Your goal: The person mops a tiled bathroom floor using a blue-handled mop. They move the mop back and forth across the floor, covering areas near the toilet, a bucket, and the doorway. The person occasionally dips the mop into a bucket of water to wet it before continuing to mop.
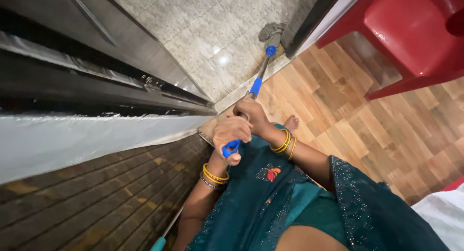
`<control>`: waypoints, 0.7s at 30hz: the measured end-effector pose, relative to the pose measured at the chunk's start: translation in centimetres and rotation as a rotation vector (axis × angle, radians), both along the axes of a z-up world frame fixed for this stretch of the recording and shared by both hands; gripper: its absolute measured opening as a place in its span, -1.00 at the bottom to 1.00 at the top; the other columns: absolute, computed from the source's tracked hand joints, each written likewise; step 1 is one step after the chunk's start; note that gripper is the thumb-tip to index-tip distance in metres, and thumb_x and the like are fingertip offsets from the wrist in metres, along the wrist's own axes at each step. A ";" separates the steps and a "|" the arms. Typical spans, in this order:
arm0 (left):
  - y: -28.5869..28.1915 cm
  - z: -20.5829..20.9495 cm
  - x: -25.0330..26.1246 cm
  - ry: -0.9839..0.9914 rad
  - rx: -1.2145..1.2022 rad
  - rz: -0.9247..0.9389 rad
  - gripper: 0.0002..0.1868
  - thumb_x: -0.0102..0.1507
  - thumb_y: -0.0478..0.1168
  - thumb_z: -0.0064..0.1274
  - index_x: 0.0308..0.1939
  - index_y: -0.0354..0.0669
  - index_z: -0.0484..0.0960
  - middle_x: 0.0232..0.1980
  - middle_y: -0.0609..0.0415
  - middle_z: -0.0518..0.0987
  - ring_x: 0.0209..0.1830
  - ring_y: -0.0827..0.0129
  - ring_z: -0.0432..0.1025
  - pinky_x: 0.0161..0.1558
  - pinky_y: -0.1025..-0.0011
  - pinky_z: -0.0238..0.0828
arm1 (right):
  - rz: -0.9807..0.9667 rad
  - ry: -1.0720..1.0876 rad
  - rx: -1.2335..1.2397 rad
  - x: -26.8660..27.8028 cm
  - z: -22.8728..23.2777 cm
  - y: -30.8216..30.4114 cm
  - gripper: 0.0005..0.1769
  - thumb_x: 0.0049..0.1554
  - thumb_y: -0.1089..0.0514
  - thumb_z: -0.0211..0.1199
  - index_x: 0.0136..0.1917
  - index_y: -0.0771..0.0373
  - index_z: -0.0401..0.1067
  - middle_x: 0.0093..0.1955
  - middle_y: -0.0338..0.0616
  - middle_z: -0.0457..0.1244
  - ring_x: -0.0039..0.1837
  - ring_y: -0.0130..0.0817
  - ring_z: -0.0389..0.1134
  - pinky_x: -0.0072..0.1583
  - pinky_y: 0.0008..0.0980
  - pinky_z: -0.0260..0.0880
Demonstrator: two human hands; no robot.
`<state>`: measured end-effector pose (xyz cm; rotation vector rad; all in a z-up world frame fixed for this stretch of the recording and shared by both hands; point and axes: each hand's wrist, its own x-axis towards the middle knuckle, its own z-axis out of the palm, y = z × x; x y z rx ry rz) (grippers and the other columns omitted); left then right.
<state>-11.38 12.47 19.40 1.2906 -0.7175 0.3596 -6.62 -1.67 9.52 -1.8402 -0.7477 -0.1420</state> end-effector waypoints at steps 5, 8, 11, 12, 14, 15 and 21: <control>-0.3 -0.4 0.9 0.002 0.184 -0.120 -0.41 0.30 0.30 0.00 -0.35 -0.20 0.60 -0.42 0.11 0.52 -0.33 0.16 0.54 0.01 0.18 0.57 | 0.114 -0.097 0.048 2.9 -3.3 -3.5 -0.66 -0.04 0.03 0.33 -0.04 0.23 0.41 -0.10 -0.03 0.29 -0.01 0.00 0.32 0.09 -0.09 0.27; -1.5 0.0 1.3 -0.051 0.346 -0.180 -0.48 0.23 0.24 0.09 -0.38 -0.19 0.60 -0.47 0.10 0.47 -0.41 0.13 0.46 -0.19 0.23 0.42 | -0.120 0.015 -0.155 4.9 -7.8 -5.5 -0.73 0.04 0.07 0.44 -0.07 0.21 0.46 0.01 0.02 0.37 0.14 0.05 0.38 0.18 -0.08 0.35; -2.2 0.6 0.2 0.042 0.348 -0.116 -0.55 0.20 0.19 0.10 -0.38 -0.15 0.56 -0.48 0.09 0.43 -0.46 0.16 0.40 -0.30 0.26 0.32 | -0.245 0.045 -0.287 5.7 -11.3 -6.8 -0.76 0.04 0.11 0.42 -0.07 0.22 0.47 0.18 0.13 0.37 0.36 0.15 0.33 0.33 -0.08 0.32; -2.3 0.8 -0.3 0.097 0.322 -0.077 -0.57 0.20 0.17 0.08 -0.37 -0.14 0.54 -0.47 0.09 0.41 -0.46 0.18 0.40 -0.31 0.26 0.31 | -0.256 0.068 -0.285 5.6 -11.9 -6.5 -0.77 0.03 0.13 0.41 -0.07 0.22 0.48 0.23 0.17 0.35 0.39 0.17 0.29 0.36 -0.09 0.30; -2.1 1.4 -0.7 0.087 0.347 -0.075 -0.61 0.16 0.12 0.12 -0.35 -0.14 0.54 -0.46 0.09 0.43 -0.44 0.18 0.40 -0.29 0.27 0.33 | -0.249 0.097 -0.264 5.2 -12.0 -6.0 -0.80 0.04 0.15 0.38 -0.07 0.23 0.48 0.22 0.17 0.36 0.40 0.13 0.31 0.46 -0.11 0.25; -2.1 1.7 -1.0 0.082 0.357 -0.072 -0.63 0.14 0.09 0.14 -0.34 -0.14 0.54 -0.45 0.09 0.43 -0.43 0.18 0.41 -0.28 0.27 0.34 | -0.226 0.105 -0.253 5.0 -11.5 -6.1 -0.81 0.05 0.16 0.37 -0.08 0.23 0.47 0.16 0.13 0.38 0.39 0.07 0.36 0.53 -0.12 0.23; -2.3 5.0 -2.6 0.018 0.468 -0.093 -0.64 0.05 0.01 0.26 -0.37 -0.16 0.52 -0.38 0.06 0.50 -0.40 0.15 0.42 -0.25 0.26 0.35 | -0.194 0.275 -0.200 3.2 -7.1 -4.5 -0.78 -0.01 0.15 0.37 -0.08 0.21 0.48 0.21 0.16 0.36 0.29 0.04 0.39 0.43 -0.20 0.26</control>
